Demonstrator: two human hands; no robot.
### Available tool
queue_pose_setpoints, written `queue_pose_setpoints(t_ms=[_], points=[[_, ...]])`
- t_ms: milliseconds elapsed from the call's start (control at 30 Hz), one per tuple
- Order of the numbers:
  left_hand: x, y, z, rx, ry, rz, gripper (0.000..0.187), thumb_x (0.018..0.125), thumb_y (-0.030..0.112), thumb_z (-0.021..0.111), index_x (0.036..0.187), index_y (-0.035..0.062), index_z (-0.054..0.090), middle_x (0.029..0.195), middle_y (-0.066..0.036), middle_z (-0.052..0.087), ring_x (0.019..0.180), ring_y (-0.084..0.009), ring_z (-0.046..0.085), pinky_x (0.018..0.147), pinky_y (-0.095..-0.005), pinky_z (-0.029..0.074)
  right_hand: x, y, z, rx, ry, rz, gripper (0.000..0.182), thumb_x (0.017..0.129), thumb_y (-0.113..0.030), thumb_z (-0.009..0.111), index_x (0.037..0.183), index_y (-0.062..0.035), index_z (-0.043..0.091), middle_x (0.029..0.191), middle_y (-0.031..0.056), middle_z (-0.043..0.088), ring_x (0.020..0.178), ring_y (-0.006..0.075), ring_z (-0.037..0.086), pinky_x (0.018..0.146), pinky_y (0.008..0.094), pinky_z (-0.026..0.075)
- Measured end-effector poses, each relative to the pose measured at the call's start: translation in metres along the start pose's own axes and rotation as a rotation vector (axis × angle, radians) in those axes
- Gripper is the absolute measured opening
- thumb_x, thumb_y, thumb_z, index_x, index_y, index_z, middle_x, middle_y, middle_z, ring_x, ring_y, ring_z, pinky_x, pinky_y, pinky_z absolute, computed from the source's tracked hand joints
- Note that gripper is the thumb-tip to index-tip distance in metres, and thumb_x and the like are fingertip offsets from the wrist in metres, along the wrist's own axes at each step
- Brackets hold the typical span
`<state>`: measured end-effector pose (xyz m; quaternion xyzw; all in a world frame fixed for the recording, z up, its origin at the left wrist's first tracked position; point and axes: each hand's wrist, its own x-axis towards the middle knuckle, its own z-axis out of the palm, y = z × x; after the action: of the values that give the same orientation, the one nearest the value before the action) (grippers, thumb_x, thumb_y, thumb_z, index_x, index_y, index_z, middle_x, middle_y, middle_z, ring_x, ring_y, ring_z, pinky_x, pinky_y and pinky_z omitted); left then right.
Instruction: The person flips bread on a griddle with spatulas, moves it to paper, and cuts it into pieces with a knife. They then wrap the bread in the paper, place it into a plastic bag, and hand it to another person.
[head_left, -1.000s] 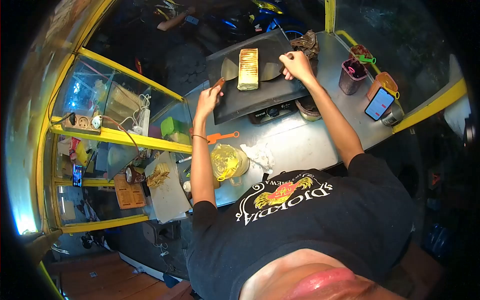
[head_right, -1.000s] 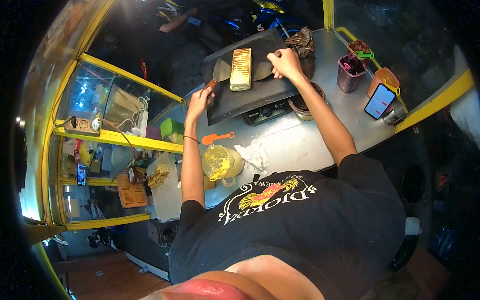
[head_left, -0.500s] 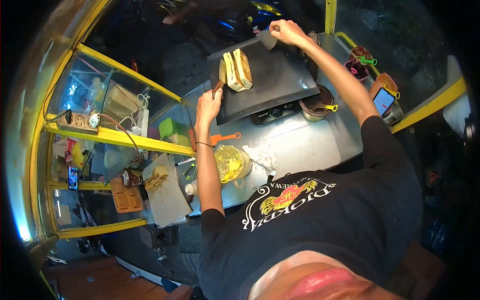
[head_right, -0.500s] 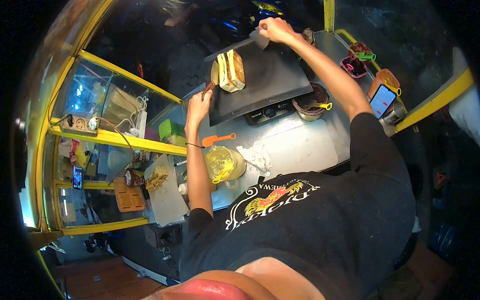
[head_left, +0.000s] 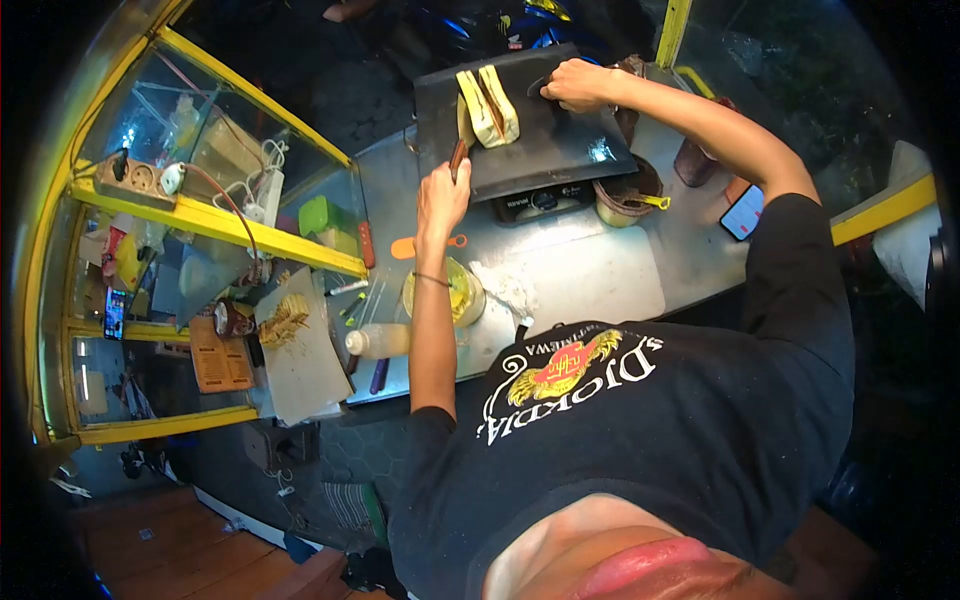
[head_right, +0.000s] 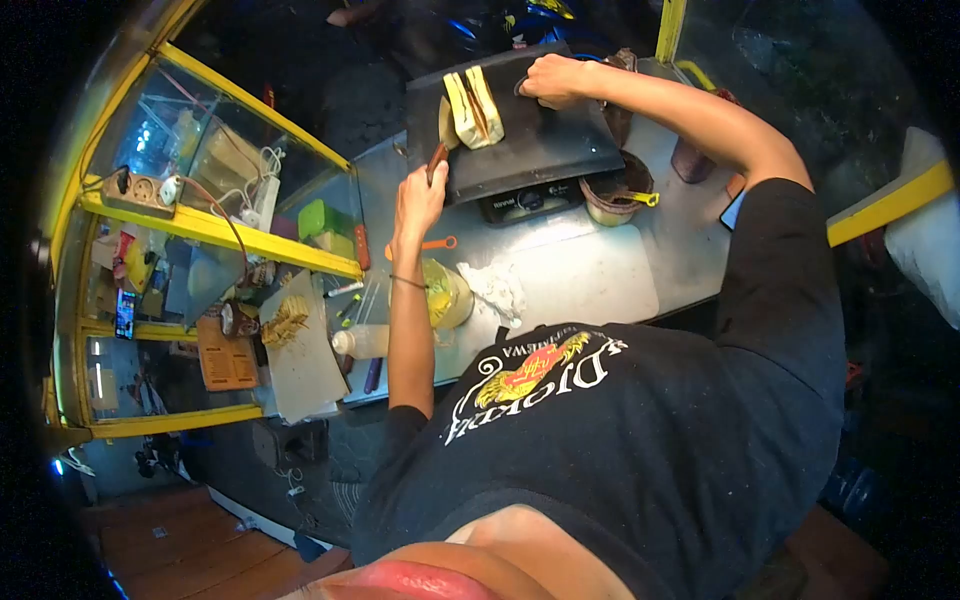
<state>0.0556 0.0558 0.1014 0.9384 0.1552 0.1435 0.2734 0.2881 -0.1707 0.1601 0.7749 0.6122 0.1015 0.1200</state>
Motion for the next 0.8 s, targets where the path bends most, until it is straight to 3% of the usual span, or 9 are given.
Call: queue_pose_setpoints(t_ms=[67, 100, 200, 367, 433, 500, 633, 700, 800], points=[[0.000, 0.010, 0.002, -0.006, -0.008, -0.020, 0.052, 0.095, 0.045, 0.048, 0.093, -0.0029, 0.067, 0.084, -0.028, 0.066, 0.087, -0.0458, 0.064, 0.076, -0.0504, 0.049, -0.020, -0.010, -0.019, 0.081, -0.005, -0.041, 0.027, 0.076, -0.014, 0.062, 0.102, -0.0096, 0.067, 0.081, 0.0191, 0.068, 0.080, 0.0365, 0.067, 0.070, 0.0473, 0.053], [-0.002, 0.009, 0.005, 0.002, -0.010, -0.032, 0.052, 0.095, 0.044, 0.048, 0.096, -0.0040, 0.067, 0.086, -0.031, 0.065, 0.087, -0.0477, 0.063, 0.077, -0.0524, 0.049, -0.031, -0.017, -0.035, 0.115, -0.025, 0.108, 0.029, 0.078, -0.016, 0.063, 0.106, -0.0122, 0.068, 0.085, 0.0177, 0.069, 0.083, 0.0358, 0.067, 0.072, 0.0474, 0.053], [0.000, 0.009, 0.012, -0.035, 0.004, -0.072, 0.051, 0.095, 0.045, 0.048, 0.097, -0.0026, 0.067, 0.089, -0.031, 0.066, 0.088, -0.0472, 0.064, 0.078, -0.0517, 0.049, -0.050, 0.011, -0.013, 0.476, 0.277, 0.397, 0.024, 0.085, -0.021, 0.059, 0.104, -0.0096, 0.069, 0.087, 0.0151, 0.070, 0.083, 0.0319, 0.069, 0.072, 0.0426, 0.053], [0.011, 0.025, 0.035, -0.092, 0.021, -0.020, 0.053, 0.095, 0.043, 0.048, 0.095, -0.0061, 0.066, 0.089, -0.033, 0.065, 0.090, -0.0484, 0.063, 0.082, -0.0517, 0.049, -0.051, 0.003, 0.015, 0.792, 0.469, 0.659, 0.030, 0.086, -0.028, 0.060, 0.106, -0.0072, 0.069, 0.091, 0.0166, 0.071, 0.087, 0.0311, 0.070, 0.076, 0.0398, 0.053], [0.021, 0.035, 0.052, -0.128, 0.076, 0.033, 0.055, 0.095, 0.043, 0.048, 0.091, -0.0089, 0.066, 0.088, -0.036, 0.063, 0.091, -0.0486, 0.063, 0.083, -0.0523, 0.049, -0.041, -0.018, 0.022, 0.802, 0.529, 0.619, 0.029, 0.086, -0.027, 0.059, 0.104, -0.0058, 0.068, 0.089, 0.0190, 0.070, 0.087, 0.0357, 0.069, 0.077, 0.0433, 0.053], [0.037, 0.038, 0.071, -0.224, 0.046, 0.071, 0.056, 0.095, 0.044, 0.048, 0.090, -0.0089, 0.066, 0.087, -0.034, 0.064, 0.091, -0.0480, 0.064, 0.082, -0.0515, 0.048, -0.035, -0.035, 0.007, 0.719, 0.414, 0.569, 0.028, 0.086, -0.026, 0.058, 0.100, -0.0036, 0.067, 0.084, 0.0209, 0.069, 0.083, 0.0393, 0.067, 0.075, 0.0461, 0.053], [0.057, 0.045, 0.097, -0.399, -0.036, 0.025, 0.055, 0.093, 0.048, 0.048, 0.087, -0.0030, 0.069, 0.082, -0.026, 0.067, 0.088, -0.0422, 0.066, 0.079, -0.0456, 0.050, -0.043, -0.046, 0.000, 0.533, 0.379, 0.537, 0.026, 0.086, -0.025, 0.058, 0.098, -0.0027, 0.065, 0.083, 0.0233, 0.067, 0.080, 0.0421, 0.065, 0.073, 0.0494, 0.052], [0.052, 0.054, 0.099, -0.455, -0.066, 0.022, 0.057, 0.093, 0.047, 0.048, 0.086, -0.0050, 0.069, 0.083, -0.028, 0.067, 0.090, -0.0435, 0.066, 0.080, -0.0477, 0.050, -0.061, -0.054, -0.006, 0.426, 0.309, 0.575, 0.026, 0.086, -0.026, 0.059, 0.099, -0.0033, 0.064, 0.082, 0.0251, 0.066, 0.078, 0.0430, 0.065, 0.072, 0.0507, 0.052], [0.035, 0.078, 0.090, -0.343, -0.038, 0.138, 0.054, 0.092, 0.042, 0.051, 0.085, -0.0092, 0.067, 0.086, -0.034, 0.064, 0.090, -0.0486, 0.063, 0.083, -0.0525, 0.049, -0.082, -0.069, -0.005, 0.525, 0.385, 0.708, 0.027, 0.085, -0.026, 0.061, 0.100, -0.0042, 0.065, 0.081, 0.0248, 0.067, 0.080, 0.0433, 0.065, 0.073, 0.0512, 0.051]])
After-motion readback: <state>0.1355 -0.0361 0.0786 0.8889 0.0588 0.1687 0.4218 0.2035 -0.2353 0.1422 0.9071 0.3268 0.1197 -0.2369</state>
